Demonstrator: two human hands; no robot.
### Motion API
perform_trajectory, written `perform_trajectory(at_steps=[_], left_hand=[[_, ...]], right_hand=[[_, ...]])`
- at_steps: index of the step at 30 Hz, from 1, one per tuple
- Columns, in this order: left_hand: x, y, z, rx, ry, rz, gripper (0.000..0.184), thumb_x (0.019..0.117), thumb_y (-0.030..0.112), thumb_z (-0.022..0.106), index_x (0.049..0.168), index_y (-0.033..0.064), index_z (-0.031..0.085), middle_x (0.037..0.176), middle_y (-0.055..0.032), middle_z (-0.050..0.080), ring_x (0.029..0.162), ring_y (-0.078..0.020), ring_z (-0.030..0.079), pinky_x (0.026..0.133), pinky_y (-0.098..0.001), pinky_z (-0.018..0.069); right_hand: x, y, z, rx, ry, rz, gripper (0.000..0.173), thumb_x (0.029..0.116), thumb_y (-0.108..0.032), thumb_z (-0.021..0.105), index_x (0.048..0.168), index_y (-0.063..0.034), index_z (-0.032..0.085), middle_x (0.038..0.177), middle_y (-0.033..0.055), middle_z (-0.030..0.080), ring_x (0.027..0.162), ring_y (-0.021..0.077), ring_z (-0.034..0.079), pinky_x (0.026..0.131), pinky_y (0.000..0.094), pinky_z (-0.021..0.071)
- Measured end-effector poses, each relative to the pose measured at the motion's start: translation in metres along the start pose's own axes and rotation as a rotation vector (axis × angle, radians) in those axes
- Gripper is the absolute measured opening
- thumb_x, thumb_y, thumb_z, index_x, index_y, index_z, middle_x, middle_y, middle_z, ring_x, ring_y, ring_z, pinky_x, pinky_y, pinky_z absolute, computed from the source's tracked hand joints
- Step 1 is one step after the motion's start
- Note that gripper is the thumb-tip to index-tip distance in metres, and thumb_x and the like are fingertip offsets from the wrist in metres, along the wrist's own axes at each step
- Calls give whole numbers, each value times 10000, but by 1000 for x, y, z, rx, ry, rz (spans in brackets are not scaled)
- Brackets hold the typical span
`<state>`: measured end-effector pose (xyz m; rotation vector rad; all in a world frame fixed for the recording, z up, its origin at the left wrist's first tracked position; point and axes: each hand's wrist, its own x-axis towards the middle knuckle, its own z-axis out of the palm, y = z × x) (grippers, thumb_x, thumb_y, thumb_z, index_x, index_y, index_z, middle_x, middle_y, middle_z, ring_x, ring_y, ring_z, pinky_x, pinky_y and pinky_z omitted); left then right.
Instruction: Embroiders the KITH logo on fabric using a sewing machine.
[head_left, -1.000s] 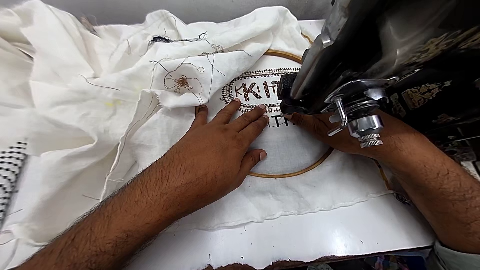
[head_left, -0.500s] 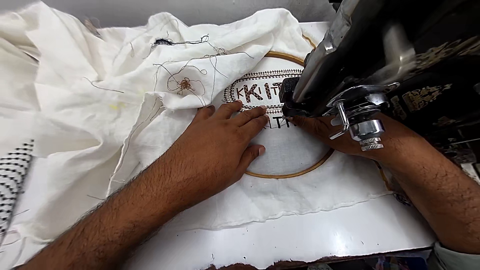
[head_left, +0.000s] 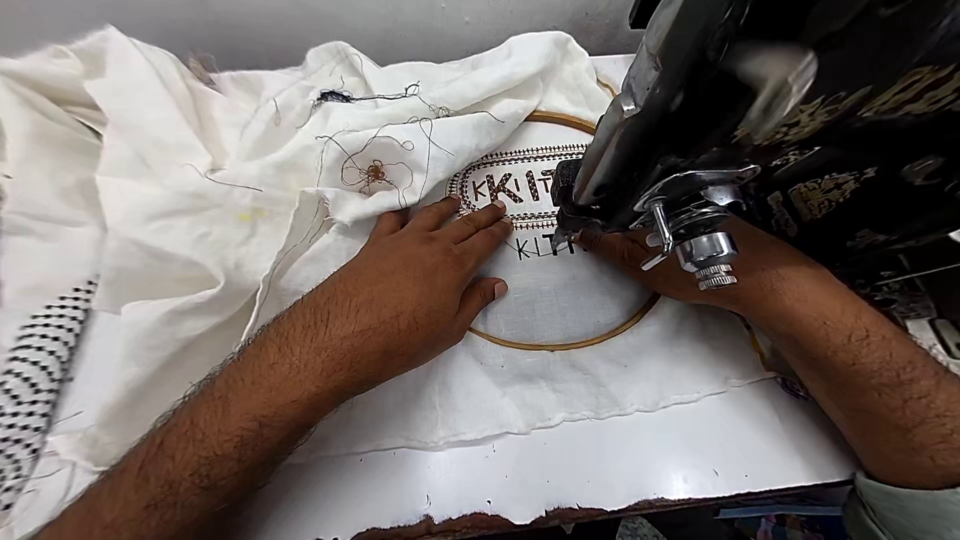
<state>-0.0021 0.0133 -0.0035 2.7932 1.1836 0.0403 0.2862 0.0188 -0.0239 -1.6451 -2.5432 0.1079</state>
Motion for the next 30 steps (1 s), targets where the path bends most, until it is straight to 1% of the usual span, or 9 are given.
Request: perform_trajectory(at_steps=[3, 5, 8, 10, 12, 14, 18, 26, 30], left_hand=[[-1, 0, 1, 4, 5, -4, 591, 1076, 490, 327, 1563, 185, 462, 1640, -5, 404, 1514, -322, 356, 1137, -646, 328], [-1, 1, 1, 3, 4, -7, 591, 1077, 486, 322, 1566, 183, 457, 1641, -8, 401, 1517, -318, 354, 1141, -646, 324], [0, 4, 5, 9, 19, -6, 592, 1081, 488, 299, 1565, 187, 459, 1642, -3, 399, 1517, -321, 350, 1136, -644, 327], [3, 9, 9, -6, 53, 0, 576, 1086, 471, 302, 1553, 182, 477, 1635, -9, 412, 1513, -332, 357, 1140, -662, 313], [5, 14, 12, -21, 80, 11, 563, 1089, 455, 304, 1540, 180, 496, 1622, -11, 433, 1511, -340, 362, 1139, -680, 302], [4, 15, 12, -28, 78, 15, 569, 1087, 460, 295, 1545, 183, 492, 1618, -8, 439, 1513, -337, 360, 1141, -679, 301], [1, 15, 9, -13, 45, 11, 586, 1083, 469, 280, 1560, 184, 469, 1630, -8, 420, 1515, -336, 356, 1144, -673, 305], [-1, 18, 8, -11, 29, 4, 591, 1081, 475, 278, 1571, 198, 455, 1640, 5, 405, 1524, -332, 340, 1144, -668, 312], [-2, 18, 7, -9, 19, 9, 590, 1080, 467, 280, 1576, 194, 447, 1641, 8, 403, 1523, -332, 341, 1156, -675, 298]], right_hand=[[0, 1, 2, 7, 35, -27, 506, 1031, -488, 438, 1269, -125, 699, 1330, 200, 644, 1357, 412, 517, 1172, 625, 301], [0, 1, 3, -13, 28, -28, 490, 1025, -455, 445, 1253, -116, 715, 1318, 206, 650, 1348, 418, 524, 1173, 623, 303], [-1, -1, 2, -39, -5, 26, 569, 1027, -532, 412, 1287, -112, 694, 1380, 228, 611, 1399, 432, 477, 1189, 631, 280], [-3, -3, -5, -48, -48, 69, 615, 1020, -549, 418, 1295, -70, 688, 1399, 275, 586, 1416, 480, 444, 1176, 667, 276], [-5, -7, -14, -43, -72, 103, 646, 1017, -570, 443, 1313, -39, 662, 1385, 269, 592, 1404, 483, 452, 1154, 673, 300], [-6, -11, -18, -32, -91, 137, 681, 1018, -581, 472, 1336, 1, 628, 1392, 274, 576, 1413, 482, 436, 1164, 655, 290], [-7, -10, -14, -61, -87, 122, 741, 1010, -634, 403, 1324, -9, 648, 1405, 263, 579, 1427, 468, 430, 1162, 649, 301], [-6, -14, -17, -74, -161, 164, 735, 1019, -632, 390, 1399, -44, 612, 1498, 264, 504, 1479, 463, 360, 1177, 660, 274], [-6, -17, -19, -64, -187, 182, 741, 1020, -648, 391, 1397, -49, 611, 1504, 261, 497, 1488, 460, 344, 1171, 663, 280]])
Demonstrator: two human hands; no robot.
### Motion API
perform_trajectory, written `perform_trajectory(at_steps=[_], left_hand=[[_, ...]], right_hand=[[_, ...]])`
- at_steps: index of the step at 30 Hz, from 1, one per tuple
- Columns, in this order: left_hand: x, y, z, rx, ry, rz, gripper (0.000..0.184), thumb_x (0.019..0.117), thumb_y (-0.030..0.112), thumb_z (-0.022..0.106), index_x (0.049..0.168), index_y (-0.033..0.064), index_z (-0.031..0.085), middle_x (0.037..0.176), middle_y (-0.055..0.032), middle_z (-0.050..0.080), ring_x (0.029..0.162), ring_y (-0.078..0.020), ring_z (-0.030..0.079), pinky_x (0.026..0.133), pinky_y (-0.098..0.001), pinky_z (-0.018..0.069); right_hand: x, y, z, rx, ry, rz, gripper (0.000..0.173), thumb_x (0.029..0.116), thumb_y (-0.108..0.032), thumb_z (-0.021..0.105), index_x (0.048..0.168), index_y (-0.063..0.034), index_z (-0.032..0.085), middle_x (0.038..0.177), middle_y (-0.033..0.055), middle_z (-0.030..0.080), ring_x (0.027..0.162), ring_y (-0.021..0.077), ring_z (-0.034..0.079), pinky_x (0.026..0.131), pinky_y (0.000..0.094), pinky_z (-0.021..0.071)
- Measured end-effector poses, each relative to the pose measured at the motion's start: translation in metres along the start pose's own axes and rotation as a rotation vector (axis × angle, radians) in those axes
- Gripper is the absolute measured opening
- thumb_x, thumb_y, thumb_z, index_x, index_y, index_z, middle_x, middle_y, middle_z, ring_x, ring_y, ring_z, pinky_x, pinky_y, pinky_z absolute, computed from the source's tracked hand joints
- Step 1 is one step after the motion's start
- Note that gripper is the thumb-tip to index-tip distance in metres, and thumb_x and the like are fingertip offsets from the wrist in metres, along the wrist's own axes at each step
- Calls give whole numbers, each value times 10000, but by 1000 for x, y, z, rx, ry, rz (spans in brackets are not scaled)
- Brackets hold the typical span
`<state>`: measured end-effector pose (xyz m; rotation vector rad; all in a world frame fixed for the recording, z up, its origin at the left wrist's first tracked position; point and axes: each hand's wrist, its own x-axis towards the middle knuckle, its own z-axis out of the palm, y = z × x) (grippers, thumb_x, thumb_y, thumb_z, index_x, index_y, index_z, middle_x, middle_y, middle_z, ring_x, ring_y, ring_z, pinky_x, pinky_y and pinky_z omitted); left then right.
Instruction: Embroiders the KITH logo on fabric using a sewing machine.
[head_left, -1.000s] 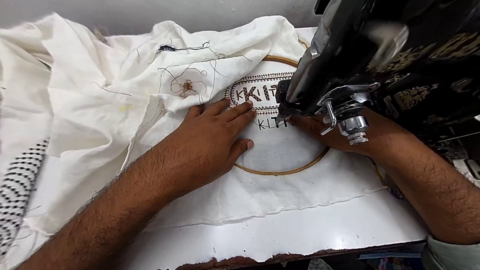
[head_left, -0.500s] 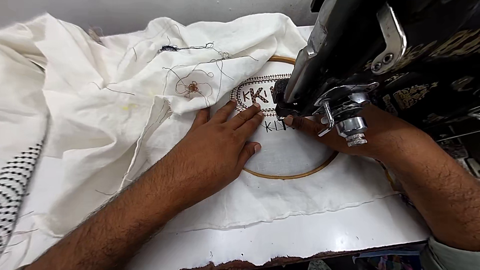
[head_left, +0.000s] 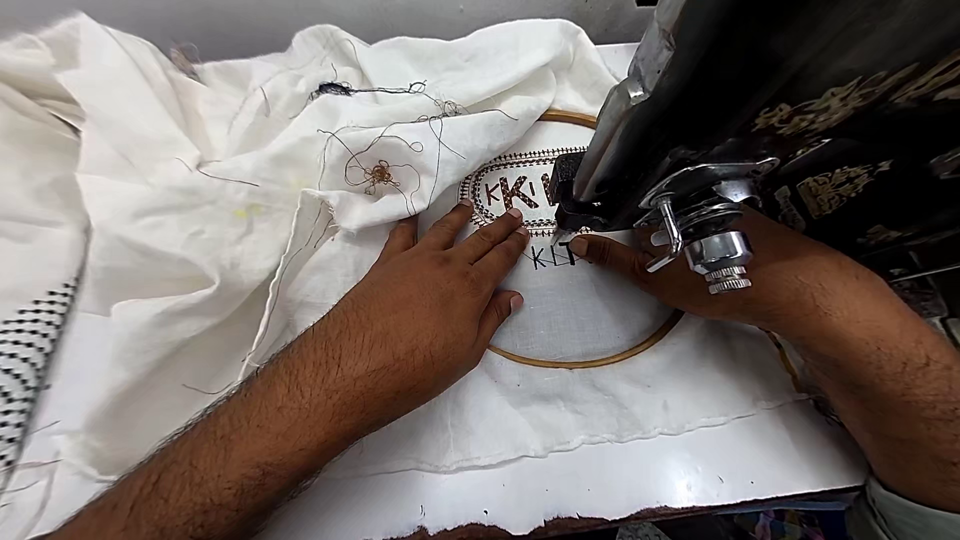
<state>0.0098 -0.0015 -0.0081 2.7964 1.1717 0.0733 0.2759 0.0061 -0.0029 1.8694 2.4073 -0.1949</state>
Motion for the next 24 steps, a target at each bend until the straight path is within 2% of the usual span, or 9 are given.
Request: perform_trajectory(at_steps=[3, 7, 12, 17, 24], left_hand=[[0, 1, 0, -1, 0, 2, 590, 1080, 464, 278, 1569, 185, 456, 1637, -1, 410, 1520, -334, 347, 1160, -681, 288], [0, 1, 0, -5, -3, 2, 586, 1079, 462, 285, 1573, 193, 451, 1637, 0, 410, 1518, -335, 352, 1155, -681, 296], [2, -1, 1, -13, 6, 2, 587, 1081, 462, 287, 1572, 187, 453, 1637, -7, 409, 1521, -336, 345, 1155, -665, 300], [4, -4, 2, -11, 11, -2, 588, 1083, 465, 277, 1574, 191, 446, 1646, 3, 394, 1529, -330, 329, 1149, -659, 309], [6, -5, 3, -25, 14, -19, 580, 1087, 460, 278, 1572, 193, 449, 1649, 7, 389, 1539, -319, 311, 1155, -656, 291]], right_hand=[[-2, 0, 0, 6, 6, -4, 741, 1012, -659, 402, 1390, -57, 613, 1483, 261, 507, 1470, 470, 360, 1141, 681, 311], [-1, 0, 1, 7, -7, 6, 729, 1018, -641, 415, 1444, -71, 579, 1547, 262, 449, 1494, 470, 326, 1166, 676, 284], [2, 3, 2, -1, 6, -15, 725, 1025, -637, 391, 1384, -51, 622, 1497, 270, 493, 1480, 460, 351, 1162, 671, 280], [7, 7, 8, -21, 32, -30, 745, 1024, -654, 339, 1398, -75, 621, 1505, 269, 494, 1485, 474, 345, 1178, 683, 252], [7, 11, 12, 33, 127, -95, 644, 1029, -575, 394, 1358, -85, 654, 1454, 273, 545, 1450, 489, 396, 1164, 700, 262]])
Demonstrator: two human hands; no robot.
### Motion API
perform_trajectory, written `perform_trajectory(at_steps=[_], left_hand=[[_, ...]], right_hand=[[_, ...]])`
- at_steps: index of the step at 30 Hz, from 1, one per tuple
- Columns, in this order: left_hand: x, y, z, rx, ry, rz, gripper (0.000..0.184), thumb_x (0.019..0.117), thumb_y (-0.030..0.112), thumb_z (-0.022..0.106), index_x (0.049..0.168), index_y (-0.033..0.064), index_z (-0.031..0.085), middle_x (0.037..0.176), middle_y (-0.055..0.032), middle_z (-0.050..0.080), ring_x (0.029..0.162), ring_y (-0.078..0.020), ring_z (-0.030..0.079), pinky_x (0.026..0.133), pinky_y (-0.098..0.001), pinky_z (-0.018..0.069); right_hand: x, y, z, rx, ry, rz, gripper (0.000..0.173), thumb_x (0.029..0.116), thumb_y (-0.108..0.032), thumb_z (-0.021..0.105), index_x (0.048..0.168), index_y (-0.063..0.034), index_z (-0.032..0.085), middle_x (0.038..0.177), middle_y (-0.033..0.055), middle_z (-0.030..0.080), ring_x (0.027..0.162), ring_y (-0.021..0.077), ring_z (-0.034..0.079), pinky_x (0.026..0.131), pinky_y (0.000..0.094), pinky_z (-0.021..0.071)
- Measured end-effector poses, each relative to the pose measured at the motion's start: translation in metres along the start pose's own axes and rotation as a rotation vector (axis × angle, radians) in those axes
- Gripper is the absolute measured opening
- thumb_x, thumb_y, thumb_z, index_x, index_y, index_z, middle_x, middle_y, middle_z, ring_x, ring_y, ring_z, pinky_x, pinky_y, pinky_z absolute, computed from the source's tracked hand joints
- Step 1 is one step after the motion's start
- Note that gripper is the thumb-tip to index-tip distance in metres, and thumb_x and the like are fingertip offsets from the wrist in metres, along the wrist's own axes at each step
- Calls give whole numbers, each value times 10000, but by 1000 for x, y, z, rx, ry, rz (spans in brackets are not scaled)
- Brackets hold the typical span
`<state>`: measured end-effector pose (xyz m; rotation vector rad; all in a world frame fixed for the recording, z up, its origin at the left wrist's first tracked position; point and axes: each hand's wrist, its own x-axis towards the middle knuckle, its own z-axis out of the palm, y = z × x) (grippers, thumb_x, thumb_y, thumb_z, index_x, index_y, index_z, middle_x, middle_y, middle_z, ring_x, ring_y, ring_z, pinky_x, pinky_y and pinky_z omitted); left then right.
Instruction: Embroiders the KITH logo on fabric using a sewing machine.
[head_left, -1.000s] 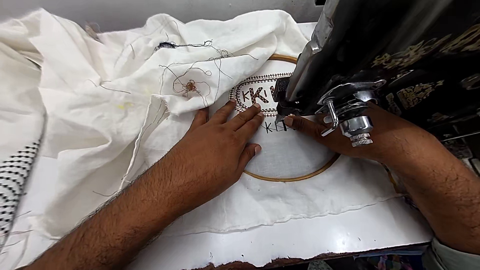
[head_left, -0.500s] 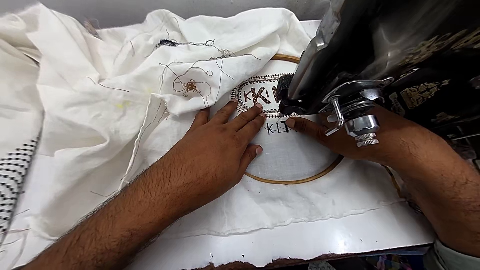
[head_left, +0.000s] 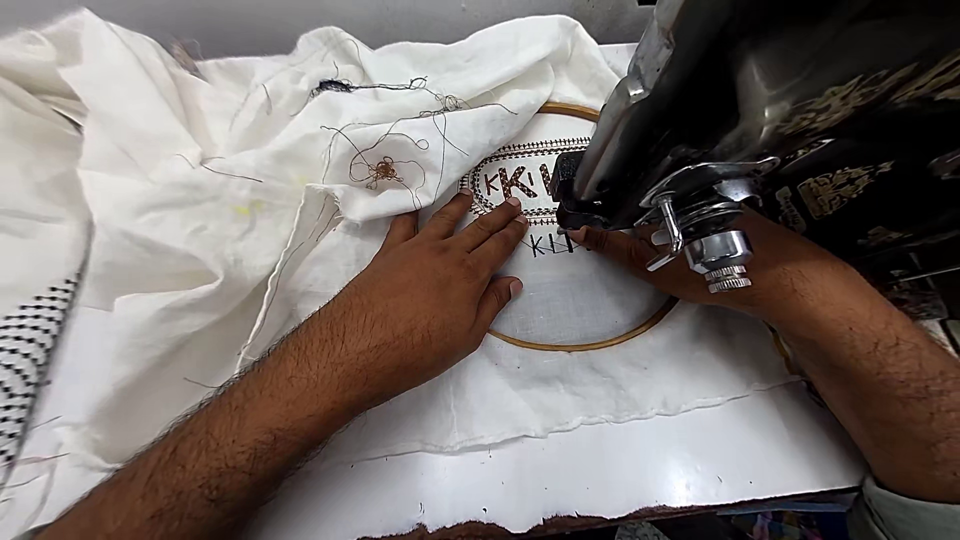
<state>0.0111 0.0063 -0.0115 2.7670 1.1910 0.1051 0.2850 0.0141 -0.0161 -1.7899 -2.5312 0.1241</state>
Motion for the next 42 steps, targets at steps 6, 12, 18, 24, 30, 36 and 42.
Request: perform_trajectory(at_steps=[6, 12, 18, 24, 30, 36, 42], left_hand=[[1, -2, 1, 0, 6, 0, 585, 1086, 464, 268, 1571, 190, 451, 1653, 10, 381, 1541, -319, 306, 1149, -648, 302], [2, -3, 3, 1, 11, -8, 583, 1088, 463, 263, 1575, 198, 443, 1660, 21, 368, 1548, -308, 292, 1158, -649, 286], [2, -2, 3, 11, 10, -6, 585, 1090, 461, 256, 1575, 194, 444, 1662, 16, 363, 1550, -311, 289, 1162, -648, 284], [0, 1, 2, 16, 10, -8, 587, 1088, 453, 256, 1578, 188, 439, 1659, 12, 372, 1548, -317, 294, 1163, -667, 271], [-2, 2, 1, 21, 0, -6, 590, 1086, 454, 257, 1578, 184, 440, 1659, 7, 371, 1541, -323, 309, 1162, -675, 277], [-3, 4, 0, 20, -2, -1, 585, 1083, 447, 271, 1572, 181, 450, 1650, 3, 388, 1533, -329, 323, 1158, -675, 283], [-5, 6, 0, 22, -4, 10, 591, 1081, 452, 269, 1572, 179, 450, 1643, -6, 399, 1530, -334, 328, 1148, -683, 294]], right_hand=[[1, 0, -1, 2, 6, -15, 580, 1034, -512, 420, 1321, -75, 672, 1411, 283, 573, 1422, 500, 426, 1154, 709, 266], [3, 2, 2, -13, 26, -21, 560, 1034, -488, 439, 1312, -64, 676, 1388, 297, 584, 1394, 512, 454, 1153, 720, 252], [2, 3, 2, 3, 34, -39, 563, 1033, -501, 427, 1303, -79, 686, 1372, 293, 596, 1392, 507, 459, 1147, 721, 260], [0, -2, -5, -23, -45, 6, 579, 1044, -498, 434, 1330, -56, 672, 1420, 309, 555, 1428, 499, 420, 1166, 693, 255], [-2, -5, -8, -27, -69, 31, 609, 1038, -527, 443, 1318, -37, 673, 1452, 301, 530, 1444, 486, 401, 1175, 666, 266], [0, -4, -4, -60, -82, 40, 686, 1031, -607, 375, 1361, -71, 650, 1470, 289, 519, 1457, 487, 383, 1170, 672, 282], [-3, -9, -10, -56, -112, 71, 687, 1025, -608, 408, 1331, -46, 659, 1463, 286, 517, 1457, 470, 383, 1160, 658, 298]])
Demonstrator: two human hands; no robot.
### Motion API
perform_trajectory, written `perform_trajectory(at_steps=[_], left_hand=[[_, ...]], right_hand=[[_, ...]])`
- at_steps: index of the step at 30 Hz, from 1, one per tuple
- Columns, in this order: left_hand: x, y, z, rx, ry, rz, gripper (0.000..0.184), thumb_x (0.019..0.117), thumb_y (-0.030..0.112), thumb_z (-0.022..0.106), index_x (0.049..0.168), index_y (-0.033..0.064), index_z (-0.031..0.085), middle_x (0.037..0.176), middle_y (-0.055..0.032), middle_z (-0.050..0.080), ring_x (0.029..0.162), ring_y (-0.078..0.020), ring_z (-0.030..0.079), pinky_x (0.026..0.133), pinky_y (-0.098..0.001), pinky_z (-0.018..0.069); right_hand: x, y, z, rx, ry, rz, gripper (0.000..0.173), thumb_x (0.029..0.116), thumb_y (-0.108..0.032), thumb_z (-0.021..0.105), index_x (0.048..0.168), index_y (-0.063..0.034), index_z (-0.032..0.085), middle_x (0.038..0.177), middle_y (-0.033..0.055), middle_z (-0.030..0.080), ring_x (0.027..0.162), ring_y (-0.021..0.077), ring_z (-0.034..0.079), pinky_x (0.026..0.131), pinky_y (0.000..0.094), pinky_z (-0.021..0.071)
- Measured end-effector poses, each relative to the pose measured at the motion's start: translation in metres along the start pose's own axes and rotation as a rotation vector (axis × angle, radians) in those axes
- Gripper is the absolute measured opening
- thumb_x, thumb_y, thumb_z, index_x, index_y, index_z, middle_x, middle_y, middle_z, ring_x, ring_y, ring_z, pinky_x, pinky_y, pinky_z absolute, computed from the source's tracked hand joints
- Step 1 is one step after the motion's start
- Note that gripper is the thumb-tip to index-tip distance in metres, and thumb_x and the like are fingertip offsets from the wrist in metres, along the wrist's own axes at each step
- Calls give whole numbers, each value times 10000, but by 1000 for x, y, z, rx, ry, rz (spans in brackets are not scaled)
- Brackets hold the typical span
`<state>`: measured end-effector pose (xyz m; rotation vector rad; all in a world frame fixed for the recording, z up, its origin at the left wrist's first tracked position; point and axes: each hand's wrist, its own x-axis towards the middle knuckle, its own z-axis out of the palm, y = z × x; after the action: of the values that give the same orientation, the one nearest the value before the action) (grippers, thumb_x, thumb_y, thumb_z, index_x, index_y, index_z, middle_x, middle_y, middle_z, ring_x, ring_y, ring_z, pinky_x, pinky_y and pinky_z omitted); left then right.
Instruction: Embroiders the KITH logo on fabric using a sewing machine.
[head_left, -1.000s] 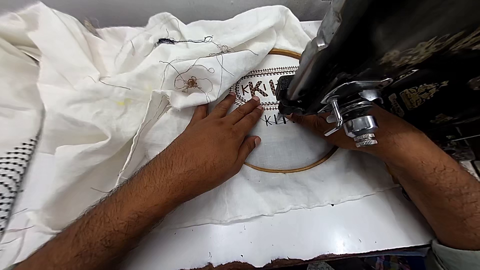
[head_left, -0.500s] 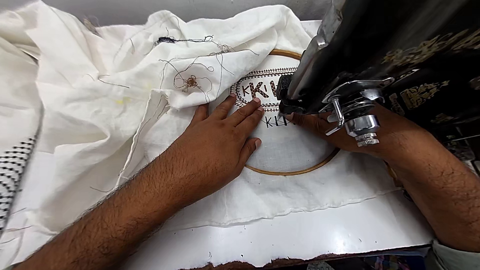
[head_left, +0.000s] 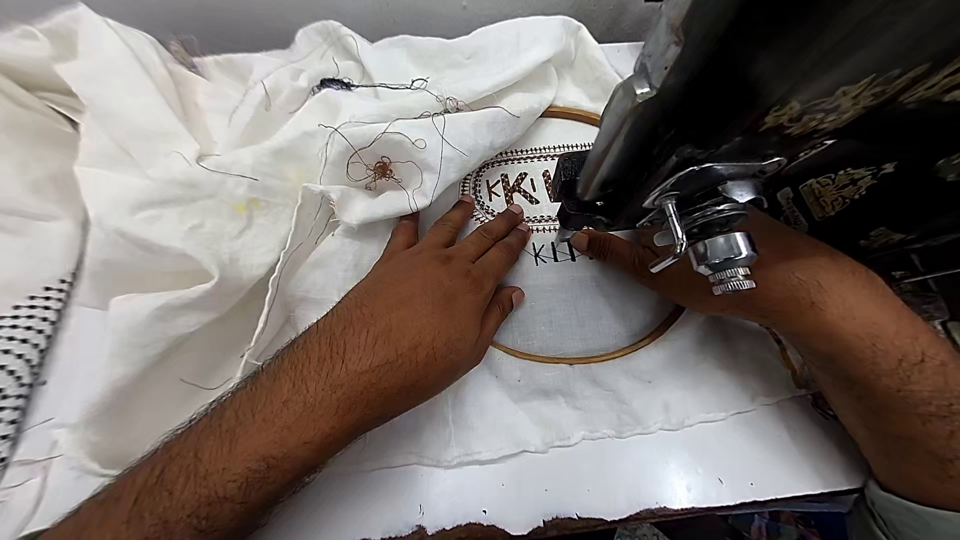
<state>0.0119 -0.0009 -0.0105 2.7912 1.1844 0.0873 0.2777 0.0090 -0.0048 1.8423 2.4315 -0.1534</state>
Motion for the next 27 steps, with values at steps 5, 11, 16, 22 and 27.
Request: perform_trajectory(at_steps=[5, 11, 16, 22, 27], left_hand=[[-2, 1, 0, 6, 0, 5, 591, 1080, 453, 271, 1572, 178, 450, 1643, -1, 399, 1524, -332, 340, 1155, -687, 290], [-2, 2, -1, 9, -22, 1, 597, 1079, 456, 266, 1582, 183, 436, 1651, 0, 386, 1526, -337, 336, 1152, -706, 275], [-3, 2, -1, 5, -12, 1, 598, 1076, 460, 273, 1579, 183, 440, 1645, 0, 395, 1524, -329, 342, 1150, -690, 295], [-2, 1, -1, 5, -15, -2, 594, 1077, 454, 274, 1584, 188, 432, 1645, -1, 395, 1523, -336, 341, 1152, -688, 296], [-1, 1, -1, 0, -6, -1, 592, 1079, 457, 272, 1579, 187, 439, 1647, 0, 392, 1528, -330, 332, 1159, -669, 300]], right_hand=[[-1, -1, -1, -8, 5, -1, 705, 1025, -626, 400, 1338, -46, 652, 1466, 280, 518, 1450, 470, 393, 1144, 654, 321], [-3, -3, -3, -4, -8, 14, 709, 1026, -625, 409, 1397, -57, 615, 1508, 275, 484, 1470, 469, 366, 1155, 647, 314], [-2, -1, 1, -16, -5, 10, 741, 1025, -644, 374, 1377, -44, 628, 1509, 287, 480, 1470, 479, 365, 1161, 652, 311], [-3, -2, 0, 16, 14, 7, 704, 1027, -625, 394, 1368, -60, 641, 1484, 278, 508, 1459, 471, 384, 1158, 646, 313], [2, 3, 6, 26, 26, 2, 714, 1014, -646, 380, 1378, -88, 638, 1499, 267, 500, 1474, 462, 367, 1184, 650, 282]])
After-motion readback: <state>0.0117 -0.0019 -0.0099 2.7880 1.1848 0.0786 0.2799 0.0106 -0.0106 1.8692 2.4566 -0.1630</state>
